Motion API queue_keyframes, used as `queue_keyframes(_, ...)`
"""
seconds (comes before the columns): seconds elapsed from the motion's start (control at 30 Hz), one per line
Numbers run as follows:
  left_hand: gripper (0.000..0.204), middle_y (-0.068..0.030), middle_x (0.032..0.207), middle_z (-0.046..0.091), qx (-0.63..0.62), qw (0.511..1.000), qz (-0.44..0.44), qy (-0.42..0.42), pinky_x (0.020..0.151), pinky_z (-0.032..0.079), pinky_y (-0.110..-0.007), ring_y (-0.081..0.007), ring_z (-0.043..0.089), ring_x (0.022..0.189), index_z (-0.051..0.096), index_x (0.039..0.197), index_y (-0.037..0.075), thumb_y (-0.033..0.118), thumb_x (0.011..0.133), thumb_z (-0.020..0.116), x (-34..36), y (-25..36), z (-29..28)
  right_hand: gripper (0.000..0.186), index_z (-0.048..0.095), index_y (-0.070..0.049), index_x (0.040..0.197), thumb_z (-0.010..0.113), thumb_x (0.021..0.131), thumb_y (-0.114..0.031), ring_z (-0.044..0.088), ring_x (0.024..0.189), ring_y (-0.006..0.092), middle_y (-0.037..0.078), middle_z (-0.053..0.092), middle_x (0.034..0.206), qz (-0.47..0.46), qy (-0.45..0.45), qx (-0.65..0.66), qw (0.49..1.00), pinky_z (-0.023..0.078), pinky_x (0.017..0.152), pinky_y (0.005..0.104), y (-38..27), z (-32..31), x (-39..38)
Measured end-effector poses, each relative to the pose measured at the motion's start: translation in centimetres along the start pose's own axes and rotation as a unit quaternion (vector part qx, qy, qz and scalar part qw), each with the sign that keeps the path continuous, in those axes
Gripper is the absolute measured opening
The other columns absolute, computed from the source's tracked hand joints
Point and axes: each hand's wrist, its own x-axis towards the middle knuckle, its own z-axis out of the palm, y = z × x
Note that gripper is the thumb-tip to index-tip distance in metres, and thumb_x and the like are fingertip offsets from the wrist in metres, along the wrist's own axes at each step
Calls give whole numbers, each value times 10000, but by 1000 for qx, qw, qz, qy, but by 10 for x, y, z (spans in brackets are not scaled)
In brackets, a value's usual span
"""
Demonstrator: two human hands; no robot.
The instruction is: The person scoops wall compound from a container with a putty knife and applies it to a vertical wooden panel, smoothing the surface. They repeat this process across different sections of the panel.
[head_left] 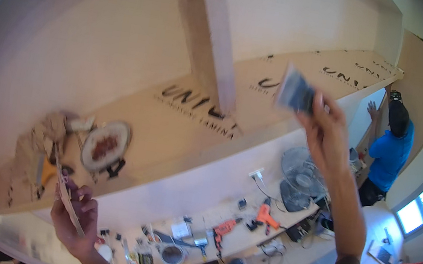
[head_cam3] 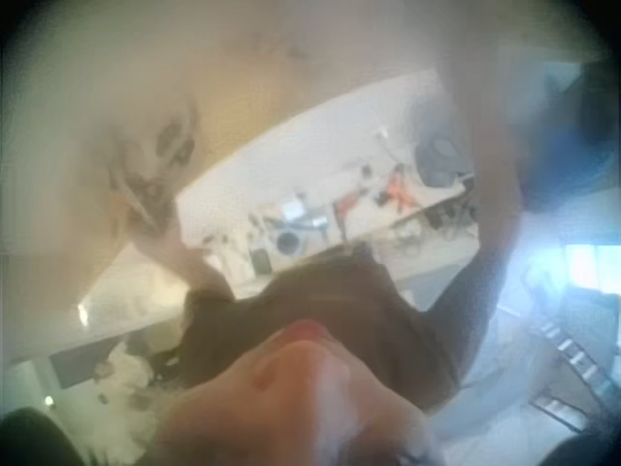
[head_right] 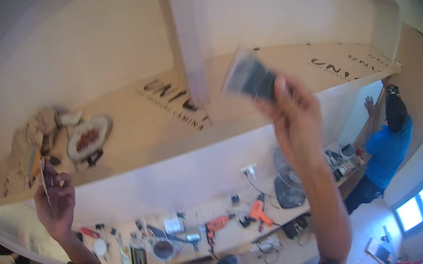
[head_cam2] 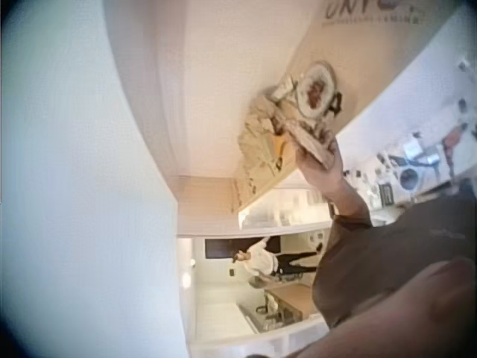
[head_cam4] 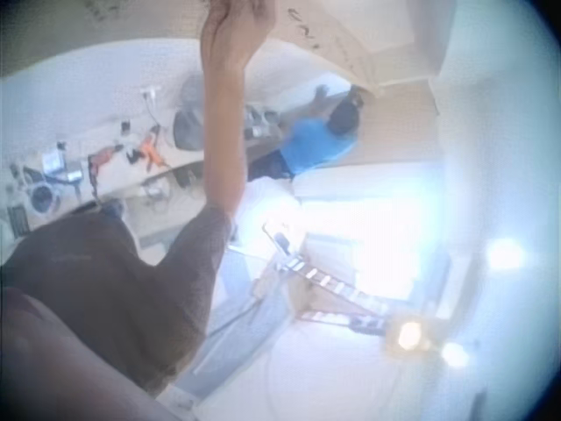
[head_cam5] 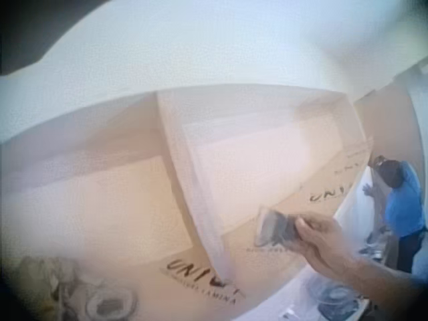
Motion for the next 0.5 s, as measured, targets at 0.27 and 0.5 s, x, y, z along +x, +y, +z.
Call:
queue_keyframes(0.27,294,-150,1193,669,177,958,81,208,782,603,-355,-244,692,985,579,1230,-19,202,1044,518,87,-58,38,326,638,119,1167,706,933,-98,688,988,225,186,660,1101,-123,-61,-40,990,602,907,270,33,-42,230)
queue_keyframes(0.5,245,-138,1083,697,272,913,179,245,703,619,-332,-256,710,870,583,1182,16,200,1023,557,113,-113,34,256,742,-8,1047,672,808,-67,719,853,272,192,714,943,-143,-63,-221,963,593,767,367,57,17,330)
